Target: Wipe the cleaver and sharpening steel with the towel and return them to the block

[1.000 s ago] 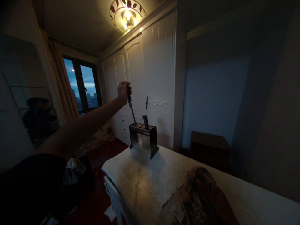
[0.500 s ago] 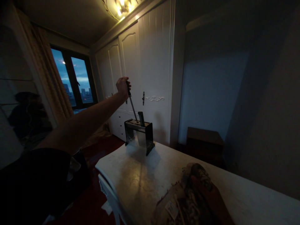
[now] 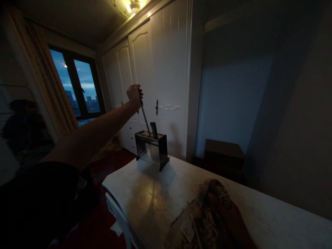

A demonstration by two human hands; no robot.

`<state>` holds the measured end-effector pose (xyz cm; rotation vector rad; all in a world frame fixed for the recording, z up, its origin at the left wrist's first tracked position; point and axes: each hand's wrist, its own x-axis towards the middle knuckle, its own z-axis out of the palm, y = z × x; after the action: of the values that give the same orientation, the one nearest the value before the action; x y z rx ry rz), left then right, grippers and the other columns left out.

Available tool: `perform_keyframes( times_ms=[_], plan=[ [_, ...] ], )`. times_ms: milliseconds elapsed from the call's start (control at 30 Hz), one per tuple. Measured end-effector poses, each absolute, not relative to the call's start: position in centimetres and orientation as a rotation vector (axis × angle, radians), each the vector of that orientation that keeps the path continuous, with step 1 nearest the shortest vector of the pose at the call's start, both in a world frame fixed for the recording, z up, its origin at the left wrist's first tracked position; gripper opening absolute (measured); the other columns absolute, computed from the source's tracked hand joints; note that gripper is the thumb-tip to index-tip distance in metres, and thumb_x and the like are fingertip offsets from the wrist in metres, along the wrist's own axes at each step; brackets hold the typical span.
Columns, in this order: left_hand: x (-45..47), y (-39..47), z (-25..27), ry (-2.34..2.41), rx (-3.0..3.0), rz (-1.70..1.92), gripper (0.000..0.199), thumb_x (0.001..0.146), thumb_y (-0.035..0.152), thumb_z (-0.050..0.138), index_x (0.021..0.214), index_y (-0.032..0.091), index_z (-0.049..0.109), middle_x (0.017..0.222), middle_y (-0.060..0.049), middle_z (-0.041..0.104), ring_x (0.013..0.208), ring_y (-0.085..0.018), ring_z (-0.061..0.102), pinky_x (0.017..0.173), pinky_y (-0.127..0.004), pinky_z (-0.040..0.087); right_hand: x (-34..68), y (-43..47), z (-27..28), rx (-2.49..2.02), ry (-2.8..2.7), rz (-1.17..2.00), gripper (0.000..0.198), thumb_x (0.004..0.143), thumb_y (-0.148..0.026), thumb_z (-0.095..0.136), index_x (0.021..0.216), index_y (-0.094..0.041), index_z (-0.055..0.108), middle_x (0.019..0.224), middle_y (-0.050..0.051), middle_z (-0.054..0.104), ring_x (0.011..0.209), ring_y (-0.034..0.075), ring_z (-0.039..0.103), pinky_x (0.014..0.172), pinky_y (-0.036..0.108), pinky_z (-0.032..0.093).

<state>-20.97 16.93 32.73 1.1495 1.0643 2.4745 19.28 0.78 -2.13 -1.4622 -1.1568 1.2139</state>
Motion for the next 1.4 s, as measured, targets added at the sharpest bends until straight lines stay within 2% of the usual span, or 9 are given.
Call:
perform_keyframes(
  times_ms=[133,367,533,833,967,1100,1400],
  plan=[
    [-20.8,17.0,32.9,1.069,1.134,2.482,0.018,0.086,0.031,0.055,0.072,0.02,0.054,0.061,0.002,0.049,0.045,-0.007,0.044,0.039,-0.018,0.026,19.2,0.7,-1.9,-1.522,-1.127,1.222,0.063,0.05,-0.063,0.076,0.087,-0.012,0.072,0.082,0.011,0.077,0.085,0.034,0.071,0.073,0.039,0.057],
    [-20.2,17.4,33.0,1.086,1.115,2.504,0.019,0.087,0.025,0.052,0.069,0.019,0.055,0.058,0.003,0.048,0.043,-0.007,0.042,0.039,-0.02,0.025,19.2,0.7,-2.0,-1.448,-1.16,1.202,0.062,0.052,-0.055,0.079,0.095,-0.012,0.071,0.089,0.01,0.077,0.089,0.034,0.071,0.075,0.038,0.057],
    [-20.1,17.7,32.6,1.102,1.137,2.495,0.018,0.086,0.025,0.053,0.069,0.019,0.055,0.058,0.002,0.048,0.046,-0.008,0.044,0.041,-0.019,0.028,19.0,0.5,-1.6,-1.485,-1.14,1.227,0.064,0.054,-0.062,0.075,0.092,-0.012,0.071,0.089,0.012,0.077,0.091,0.035,0.071,0.076,0.038,0.057],
    [-20.8,18.5,30.9,1.14,1.14,2.47,0.02,0.086,0.026,0.051,0.068,0.019,0.054,0.06,0.002,0.048,0.047,-0.008,0.044,0.042,-0.018,0.03,19.3,0.7,-2.0,-1.502,-1.192,1.195,0.072,0.057,-0.064,0.073,0.103,-0.01,0.068,0.095,0.012,0.076,0.094,0.033,0.071,0.079,0.037,0.056],
    [-20.7,18.6,29.4,1.18,1.132,2.45,0.02,0.087,0.027,0.048,0.069,0.019,0.054,0.061,0.003,0.049,0.045,-0.007,0.044,0.041,-0.019,0.028,19.1,0.5,-1.5,-1.517,-1.21,1.17,0.072,0.057,-0.065,0.073,0.103,-0.01,0.069,0.097,0.013,0.076,0.098,0.034,0.069,0.082,0.038,0.056],
    [-20.1,18.8,27.0,1.212,1.112,2.409,0.018,0.086,0.026,0.048,0.071,0.019,0.054,0.061,0.003,0.05,0.046,-0.007,0.044,0.042,-0.018,0.029,19.0,0.5,-1.2,-1.537,-1.19,1.158,0.066,0.055,-0.062,0.075,0.096,-0.01,0.071,0.09,0.013,0.076,0.092,0.036,0.07,0.078,0.039,0.057],
    [-19.9,18.9,21.8,1.234,1.005,2.32,0.014,0.081,0.027,0.05,0.072,0.019,0.056,0.061,0.003,0.051,0.046,-0.007,0.047,0.042,-0.019,0.03,19.1,0.3,-1.4,-1.47,-1.228,1.192,0.065,0.06,-0.063,0.072,0.099,-0.011,0.07,0.088,0.012,0.077,0.092,0.034,0.071,0.077,0.037,0.057]
  ],
)
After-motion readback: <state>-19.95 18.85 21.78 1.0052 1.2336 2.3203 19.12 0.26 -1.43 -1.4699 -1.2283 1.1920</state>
